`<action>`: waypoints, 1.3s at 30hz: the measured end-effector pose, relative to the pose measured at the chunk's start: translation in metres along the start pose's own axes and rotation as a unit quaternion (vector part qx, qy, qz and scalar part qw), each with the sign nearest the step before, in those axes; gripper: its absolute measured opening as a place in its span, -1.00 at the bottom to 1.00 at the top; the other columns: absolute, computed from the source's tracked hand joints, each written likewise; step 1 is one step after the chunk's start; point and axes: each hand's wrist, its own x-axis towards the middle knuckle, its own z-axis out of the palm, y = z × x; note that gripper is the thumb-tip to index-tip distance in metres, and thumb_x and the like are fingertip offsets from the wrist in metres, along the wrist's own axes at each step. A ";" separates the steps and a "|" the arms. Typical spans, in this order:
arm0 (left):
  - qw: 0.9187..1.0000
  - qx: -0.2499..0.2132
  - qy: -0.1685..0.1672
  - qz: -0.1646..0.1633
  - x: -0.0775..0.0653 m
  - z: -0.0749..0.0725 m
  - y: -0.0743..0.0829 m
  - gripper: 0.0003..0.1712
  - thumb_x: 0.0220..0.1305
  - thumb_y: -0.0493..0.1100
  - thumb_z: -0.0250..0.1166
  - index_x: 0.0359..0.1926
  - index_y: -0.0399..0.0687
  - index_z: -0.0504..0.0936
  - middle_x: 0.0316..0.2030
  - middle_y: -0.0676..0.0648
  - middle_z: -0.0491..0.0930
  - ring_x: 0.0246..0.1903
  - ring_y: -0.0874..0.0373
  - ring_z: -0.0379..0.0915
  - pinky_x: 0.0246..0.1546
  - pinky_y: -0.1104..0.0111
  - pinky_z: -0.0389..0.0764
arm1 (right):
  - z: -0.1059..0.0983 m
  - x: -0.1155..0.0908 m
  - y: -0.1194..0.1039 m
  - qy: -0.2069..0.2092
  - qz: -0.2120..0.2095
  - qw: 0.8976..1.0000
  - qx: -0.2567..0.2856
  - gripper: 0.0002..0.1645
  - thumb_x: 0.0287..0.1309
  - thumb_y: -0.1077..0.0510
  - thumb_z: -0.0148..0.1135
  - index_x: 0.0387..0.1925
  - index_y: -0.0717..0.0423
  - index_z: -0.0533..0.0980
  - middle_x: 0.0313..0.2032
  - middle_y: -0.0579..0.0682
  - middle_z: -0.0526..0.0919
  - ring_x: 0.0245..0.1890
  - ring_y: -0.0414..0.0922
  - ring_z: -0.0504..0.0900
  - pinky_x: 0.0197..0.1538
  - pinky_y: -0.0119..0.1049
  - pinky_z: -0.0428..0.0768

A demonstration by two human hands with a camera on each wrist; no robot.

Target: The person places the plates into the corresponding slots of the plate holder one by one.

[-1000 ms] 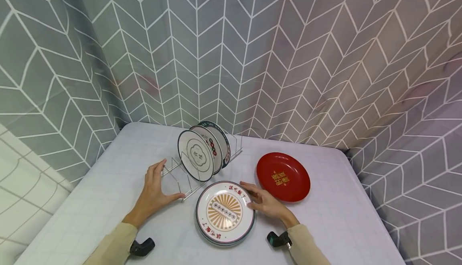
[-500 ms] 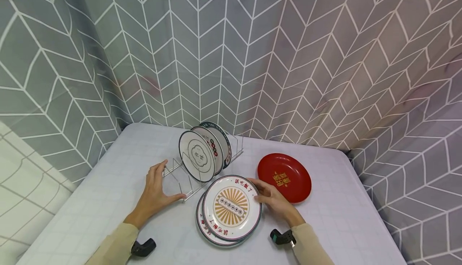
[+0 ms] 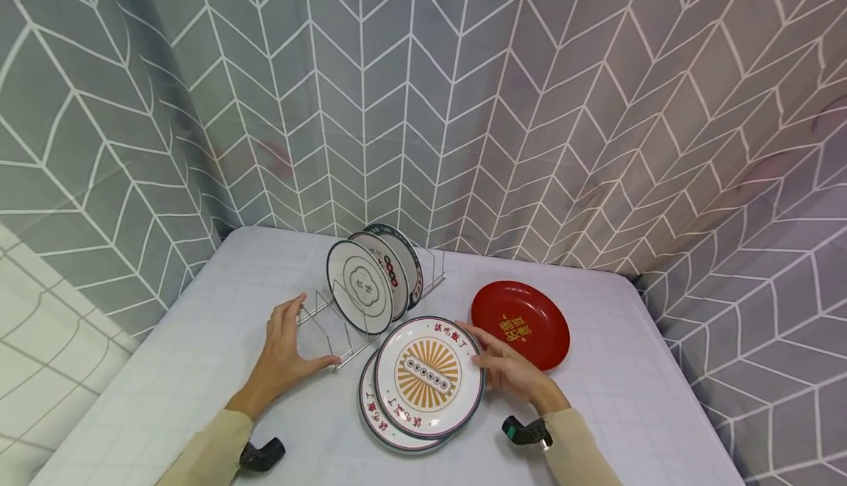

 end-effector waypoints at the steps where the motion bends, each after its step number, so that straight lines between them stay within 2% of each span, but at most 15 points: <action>1: 1.000 0.000 0.000 0.000 0.000 0.000 0.000 0.51 -0.38 0.54 0.48 0.45 -0.30 0.13 0.19 -0.33 0.25 0.11 -0.19 0.22 0.07 0.04 0.32 | 0.000 -0.001 0.000 -0.013 0.003 1.000 0.012 -0.28 0.46 0.27 -0.16 0.52 -0.31 0.02 0.23 -0.05 0.41 -0.01 -0.07 0.66 -0.06 -0.19 0.67; 4: 1.000 0.002 -0.002 -0.001 0.000 0.000 0.000 0.52 -0.40 0.51 0.51 0.45 -0.27 0.12 0.20 -0.31 0.25 0.13 -0.18 0.21 0.08 0.04 0.31 | 0.000 -0.003 0.000 -0.044 0.007 0.998 0.037 -0.26 0.47 0.28 -0.25 0.52 -0.37 -0.04 0.24 0.02 0.39 -0.02 0.03 0.68 -0.13 -0.09 0.68; 7: 1.000 0.004 -0.004 -0.003 0.000 -0.001 0.000 0.53 -0.44 0.46 0.56 0.45 -0.29 0.12 0.20 -0.31 0.25 0.13 -0.17 0.21 0.08 0.03 0.32 | 0.001 -0.005 0.001 -0.063 -0.006 0.997 0.049 -0.24 0.47 0.31 -0.29 0.53 -0.35 -0.07 0.25 0.04 0.37 0.01 0.05 0.68 -0.15 -0.09 0.68; 12: 1.000 0.006 -0.003 -0.004 0.001 -0.002 0.001 0.54 -0.49 0.39 0.62 0.45 -0.29 0.13 0.19 -0.32 0.26 0.11 -0.19 0.23 0.06 0.03 0.34 | 0.003 -0.007 -0.001 -0.080 -0.035 0.995 0.057 -0.20 0.46 0.35 -0.25 0.54 -0.31 -0.10 0.30 0.01 0.34 0.05 0.07 0.66 -0.12 -0.09 0.67; 17: 1.000 0.007 -0.005 -0.009 0.000 -0.002 0.002 0.54 -0.51 0.37 0.63 0.46 -0.26 0.12 0.20 -0.32 0.25 0.09 -0.18 0.23 0.05 0.05 0.34 | 0.001 -0.008 -0.007 -0.064 -0.067 0.996 0.011 -0.14 0.40 0.39 -0.14 0.55 -0.22 -0.14 0.36 -0.05 0.26 0.09 -0.02 0.61 -0.05 -0.09 0.66; 22: 1.000 0.004 -0.004 -0.007 -0.001 -0.001 0.001 0.53 -0.50 0.38 0.62 0.45 -0.28 0.13 0.20 -0.32 0.26 0.09 -0.18 0.23 0.05 0.07 0.32 | -0.003 -0.010 -0.020 -0.036 -0.087 0.995 -0.041 -0.08 0.35 0.42 -0.08 0.56 -0.20 -0.14 0.37 -0.13 0.21 0.00 -0.10 0.62 -0.09 -0.19 0.68; 27: 1.000 0.011 -0.006 -0.006 -0.001 0.000 0.000 0.54 -0.52 0.35 0.64 0.45 -0.27 0.12 0.20 -0.31 0.25 0.10 -0.17 0.22 0.04 0.06 0.33 | -0.008 -0.013 -0.040 -0.040 -0.122 0.991 -0.036 -0.05 0.32 0.48 -0.09 0.56 -0.15 -0.16 0.34 -0.05 0.26 -0.05 -0.08 0.66 -0.12 -0.21 0.69; 31: 1.000 0.018 -0.010 -0.008 0.000 -0.001 0.000 0.56 -0.53 0.32 0.67 0.46 -0.24 0.09 0.21 -0.29 0.23 0.10 -0.14 0.22 0.03 0.07 0.34 | -0.011 -0.014 -0.057 -0.025 -0.150 0.987 -0.041 -0.05 0.31 0.51 -0.09 0.56 -0.17 -0.11 0.26 0.01 0.39 -0.05 -0.08 0.68 -0.13 -0.20 0.69; 36: 1.000 0.020 -0.010 -0.004 -0.001 -0.001 0.000 0.55 -0.50 0.37 0.63 0.47 -0.24 0.09 0.21 -0.30 0.24 0.10 -0.15 0.22 0.03 0.07 0.35 | -0.015 -0.015 -0.071 -0.023 -0.184 0.981 -0.051 -0.05 0.32 0.54 -0.13 0.56 -0.13 -0.13 0.24 0.04 0.42 -0.02 -0.08 0.68 -0.13 -0.18 0.70; 39: 1.000 0.018 -0.007 0.000 -0.001 0.000 0.000 0.54 -0.48 0.40 0.61 0.46 -0.24 0.10 0.20 -0.31 0.24 0.09 -0.16 0.22 0.04 0.08 0.34 | -0.018 -0.015 -0.077 -0.016 -0.202 0.978 -0.057 -0.06 0.32 0.54 -0.15 0.56 -0.10 -0.15 0.22 0.04 0.45 -0.09 -0.12 0.69 -0.18 -0.27 0.70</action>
